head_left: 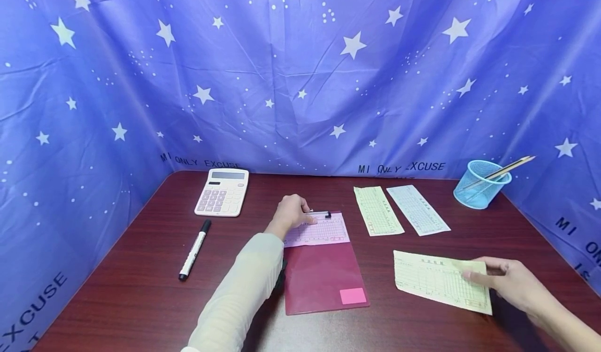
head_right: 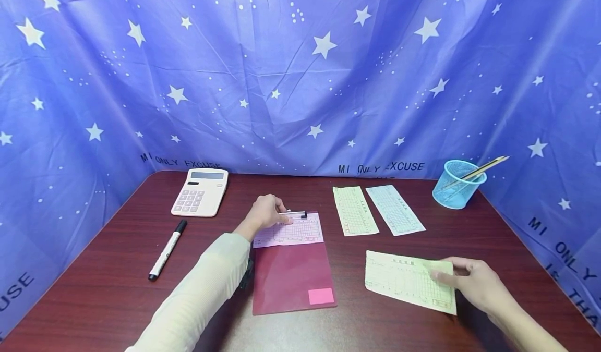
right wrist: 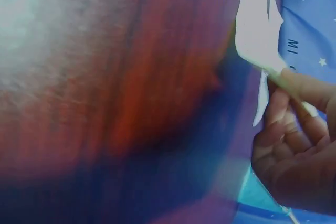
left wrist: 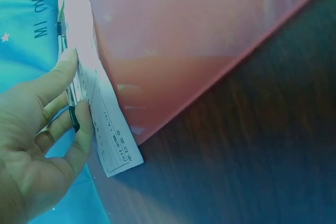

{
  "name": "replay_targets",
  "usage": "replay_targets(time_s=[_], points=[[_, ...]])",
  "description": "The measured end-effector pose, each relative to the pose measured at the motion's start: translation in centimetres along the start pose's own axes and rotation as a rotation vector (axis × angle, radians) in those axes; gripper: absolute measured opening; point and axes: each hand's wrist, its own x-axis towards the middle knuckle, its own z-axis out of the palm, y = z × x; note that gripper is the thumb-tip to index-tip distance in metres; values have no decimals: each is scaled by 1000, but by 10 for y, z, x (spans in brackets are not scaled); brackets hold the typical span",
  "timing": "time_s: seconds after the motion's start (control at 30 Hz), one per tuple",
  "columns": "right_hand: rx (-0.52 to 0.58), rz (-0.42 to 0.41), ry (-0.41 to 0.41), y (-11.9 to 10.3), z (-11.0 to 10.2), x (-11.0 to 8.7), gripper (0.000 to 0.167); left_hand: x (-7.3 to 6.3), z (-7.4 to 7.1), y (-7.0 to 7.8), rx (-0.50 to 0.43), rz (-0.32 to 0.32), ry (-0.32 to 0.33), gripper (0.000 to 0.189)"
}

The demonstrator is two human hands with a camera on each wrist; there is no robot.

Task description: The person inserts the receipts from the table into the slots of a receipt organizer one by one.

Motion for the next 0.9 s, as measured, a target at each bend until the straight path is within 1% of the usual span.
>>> replay_targets(time_s=[0.07,0.17,0.23,0.3,0.4,0.53,0.7,0.9], points=[[6,-51,53,-6,1,-1,27,-1,-1,1,5,3,-5,24],[59,-149,110,-20,2,-1,20,-3,-3,2,10,7,-12,25],[80,-210,128,-32,1,1,17,-3,-4,2,12,11,-14,26],[98,-258,129,-45,0,3,16,-4,-4,2,11,14,-14,26],[110,-300,110,-66,3,7,16,-4,-4,2,12,12,-12,25],[156,-329,47,-94,14,16,20,-3,-3,2,11,13,-11,25],[184,-356,-27,-126,38,31,26,-3,-2,1,1,22,-6,26],[225,-365,-101,-153,73,50,25,-3,-2,2,-1,19,0,26]])
